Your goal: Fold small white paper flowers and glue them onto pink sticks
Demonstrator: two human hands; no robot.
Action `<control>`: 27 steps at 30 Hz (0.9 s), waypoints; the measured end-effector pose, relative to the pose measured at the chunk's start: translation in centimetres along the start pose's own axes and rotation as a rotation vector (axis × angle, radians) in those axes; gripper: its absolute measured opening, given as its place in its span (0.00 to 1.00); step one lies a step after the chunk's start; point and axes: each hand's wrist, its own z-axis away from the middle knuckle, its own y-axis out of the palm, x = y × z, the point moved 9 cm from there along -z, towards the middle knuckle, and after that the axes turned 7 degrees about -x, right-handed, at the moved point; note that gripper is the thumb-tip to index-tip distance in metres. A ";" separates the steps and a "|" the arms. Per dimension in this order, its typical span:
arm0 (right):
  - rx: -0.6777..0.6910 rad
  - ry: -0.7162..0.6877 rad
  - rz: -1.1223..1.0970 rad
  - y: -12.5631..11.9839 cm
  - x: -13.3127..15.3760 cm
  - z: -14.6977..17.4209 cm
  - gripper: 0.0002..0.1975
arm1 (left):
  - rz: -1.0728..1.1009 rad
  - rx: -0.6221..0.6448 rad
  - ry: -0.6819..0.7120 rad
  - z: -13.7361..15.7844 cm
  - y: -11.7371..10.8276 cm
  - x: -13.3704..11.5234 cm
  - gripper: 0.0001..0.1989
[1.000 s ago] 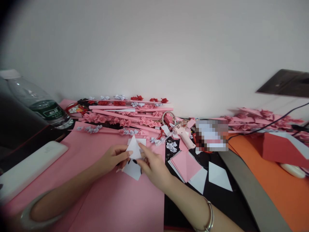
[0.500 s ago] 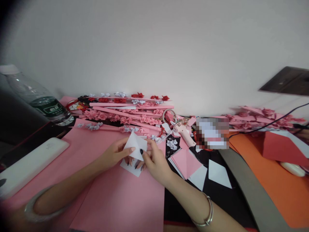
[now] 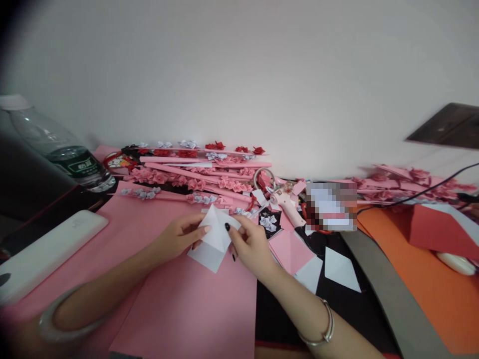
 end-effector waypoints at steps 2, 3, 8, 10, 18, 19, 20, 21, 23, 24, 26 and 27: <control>0.069 0.055 -0.127 0.5 -0.4 -0.3 0.14 | 0.074 0.043 -0.025 -0.1 0.4 0.1 0.15; 0.111 0.090 -0.201 0.8 -0.7 -0.5 0.15 | 0.120 0.067 -0.045 -0.1 0.6 0.2 0.17; 0.202 0.276 -0.500 1.6 -1.9 -0.7 0.18 | 0.343 0.089 -0.154 -0.1 0.8 1.0 0.22; 0.204 0.315 -0.551 1.5 -2.1 -0.7 0.15 | 0.423 0.051 -0.187 -0.2 0.5 1.4 0.18; 0.249 0.320 -0.634 2.1 -1.7 -0.4 0.09 | 0.435 0.024 -0.154 -0.3 0.1 1.8 0.13; 0.224 0.314 -0.597 2.0 -1.8 -0.5 0.09 | 0.347 -0.004 -0.157 -0.4 -0.1 1.9 0.12; 0.196 0.304 -0.548 1.9 -1.9 -0.5 0.08 | 0.256 -0.023 -0.160 -0.4 -0.2 1.9 0.11; 0.176 0.291 -0.495 1.8 -2.0 -0.6 0.09 | 0.194 -0.035 -0.150 -0.4 -0.3 1.8 0.10; 0.155 0.257 -0.407 1.8 -1.9 -0.6 0.14 | 0.138 -0.058 -0.131 -0.5 -0.4 1.7 0.14; 0.148 0.240 -0.377 1.7 -1.7 -0.6 0.16 | 0.128 -0.065 -0.128 -0.5 -0.5 1.6 0.18; 0.136 0.220 -0.325 1.7 -1.6 -0.6 0.15 | 0.089 -0.067 -0.142 -0.5 -0.5 1.9 0.20; 0.136 0.214 -0.299 1.7 -1.5 -0.6 0.13 | 0.059 -0.060 -0.152 -0.5 -0.5 2.0 0.19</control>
